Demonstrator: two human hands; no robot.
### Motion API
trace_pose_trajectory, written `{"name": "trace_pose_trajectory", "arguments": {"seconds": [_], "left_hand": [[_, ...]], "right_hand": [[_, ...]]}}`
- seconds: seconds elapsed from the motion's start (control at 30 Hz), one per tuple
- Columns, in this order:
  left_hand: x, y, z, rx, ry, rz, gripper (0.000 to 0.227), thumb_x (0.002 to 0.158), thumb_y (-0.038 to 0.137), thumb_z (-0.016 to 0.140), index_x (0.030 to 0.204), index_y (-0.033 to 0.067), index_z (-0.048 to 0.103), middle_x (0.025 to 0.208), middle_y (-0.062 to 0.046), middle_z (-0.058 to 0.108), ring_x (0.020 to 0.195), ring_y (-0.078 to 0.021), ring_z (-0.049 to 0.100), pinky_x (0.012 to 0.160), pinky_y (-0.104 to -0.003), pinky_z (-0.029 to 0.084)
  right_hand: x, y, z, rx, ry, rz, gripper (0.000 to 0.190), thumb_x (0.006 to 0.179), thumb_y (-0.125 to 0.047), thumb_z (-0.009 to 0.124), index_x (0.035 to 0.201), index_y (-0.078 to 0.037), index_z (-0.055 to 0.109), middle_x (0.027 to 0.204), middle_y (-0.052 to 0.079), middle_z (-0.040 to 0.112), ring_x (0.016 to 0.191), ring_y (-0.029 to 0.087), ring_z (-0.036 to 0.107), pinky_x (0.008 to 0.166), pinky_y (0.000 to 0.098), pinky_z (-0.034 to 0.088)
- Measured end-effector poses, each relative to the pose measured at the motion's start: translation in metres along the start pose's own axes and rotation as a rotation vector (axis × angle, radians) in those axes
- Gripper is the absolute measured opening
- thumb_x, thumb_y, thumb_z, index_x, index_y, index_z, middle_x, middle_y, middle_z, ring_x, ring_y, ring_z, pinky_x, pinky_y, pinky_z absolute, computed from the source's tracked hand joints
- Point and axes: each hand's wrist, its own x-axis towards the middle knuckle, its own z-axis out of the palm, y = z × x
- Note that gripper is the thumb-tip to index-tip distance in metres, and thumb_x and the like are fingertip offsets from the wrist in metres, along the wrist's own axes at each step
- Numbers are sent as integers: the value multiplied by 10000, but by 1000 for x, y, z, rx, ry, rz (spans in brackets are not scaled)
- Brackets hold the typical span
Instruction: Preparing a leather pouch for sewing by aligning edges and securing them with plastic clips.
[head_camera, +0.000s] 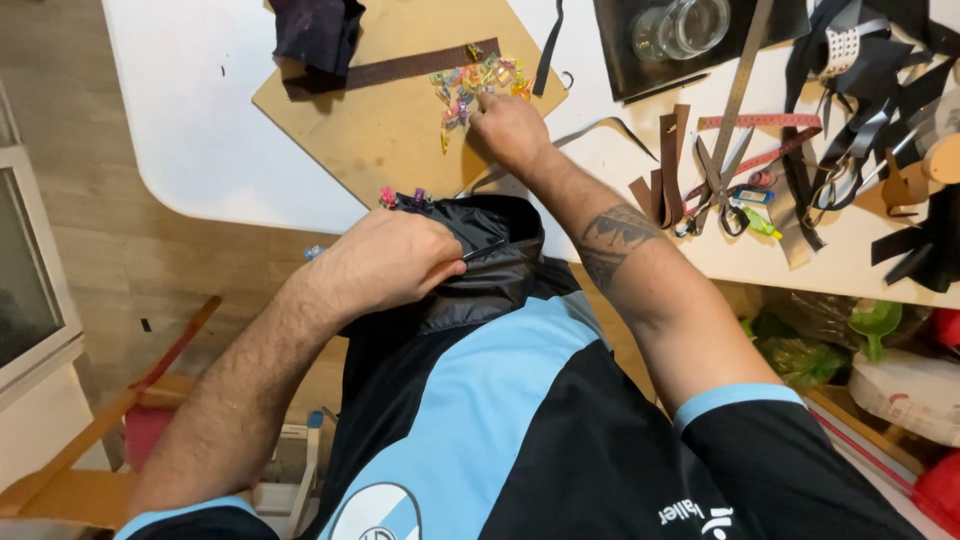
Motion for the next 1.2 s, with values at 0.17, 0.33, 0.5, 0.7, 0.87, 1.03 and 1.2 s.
{"name": "trace_pose_trajectory", "arguments": {"seconds": [0.17, 0.33, 0.5, 0.7, 0.87, 1.03, 1.2], "left_hand": [[0, -1, 2, 21, -5, 6, 368, 1042, 366, 524, 771, 141, 630, 820, -36, 700, 794, -333, 686, 627, -518, 512], [-6, 1, -8, -75, 23, 24, 347, 1008, 359, 498, 801, 135, 664, 769, -61, 713, 832, -337, 735, 685, -467, 597], [-2, 6, -9, -61, 40, 61, 340, 1000, 337, 483, 798, 118, 648, 765, -73, 704, 834, -349, 731, 691, -468, 598], [4, 5, 0, -28, 104, 79, 354, 1002, 354, 483, 763, 136, 625, 718, -51, 680, 782, -330, 728, 658, -453, 597], [3, 8, 10, -7, 166, 64, 373, 1009, 361, 477, 737, 136, 598, 689, -60, 652, 744, -328, 718, 618, -447, 581], [-1, 8, 11, 16, 191, 70, 363, 1013, 348, 487, 731, 145, 593, 685, -47, 647, 744, -306, 719, 604, -430, 577], [-9, 8, 4, -4, 177, 55, 347, 1015, 371, 490, 785, 148, 624, 729, -53, 667, 808, -311, 722, 644, -425, 577]], "right_hand": [[-14, -7, -43, 343, 75, 71, 91, 799, -61, 742, 749, -63, 665, 775, 63, 604, 658, 276, 606, 524, 428, 460], [-44, -59, -195, 1371, -222, 296, 208, 809, -25, 831, 951, -88, 693, 854, 23, 743, 836, 114, 698, 740, 240, 495], [-63, -66, -224, 1631, -407, 337, 270, 732, 94, 840, 808, -53, 627, 847, 116, 784, 791, 136, 732, 753, 244, 566], [-71, -69, -227, 1582, -479, 297, 271, 725, 103, 838, 758, -63, 626, 819, 99, 786, 801, 143, 738, 796, 265, 573], [-78, -71, -227, 1562, -475, 315, 257, 738, 86, 839, 758, -66, 632, 812, 89, 784, 789, 138, 730, 803, 267, 570], [-80, -73, -233, 1464, -408, 266, 247, 764, 4, 868, 891, -63, 668, 838, 58, 772, 781, 115, 700, 770, 238, 537], [-105, -50, -224, 1240, -263, 80, 215, 918, -181, 787, 1108, -86, 761, 989, 118, 783, 961, 228, 700, 908, 407, 538]]}}
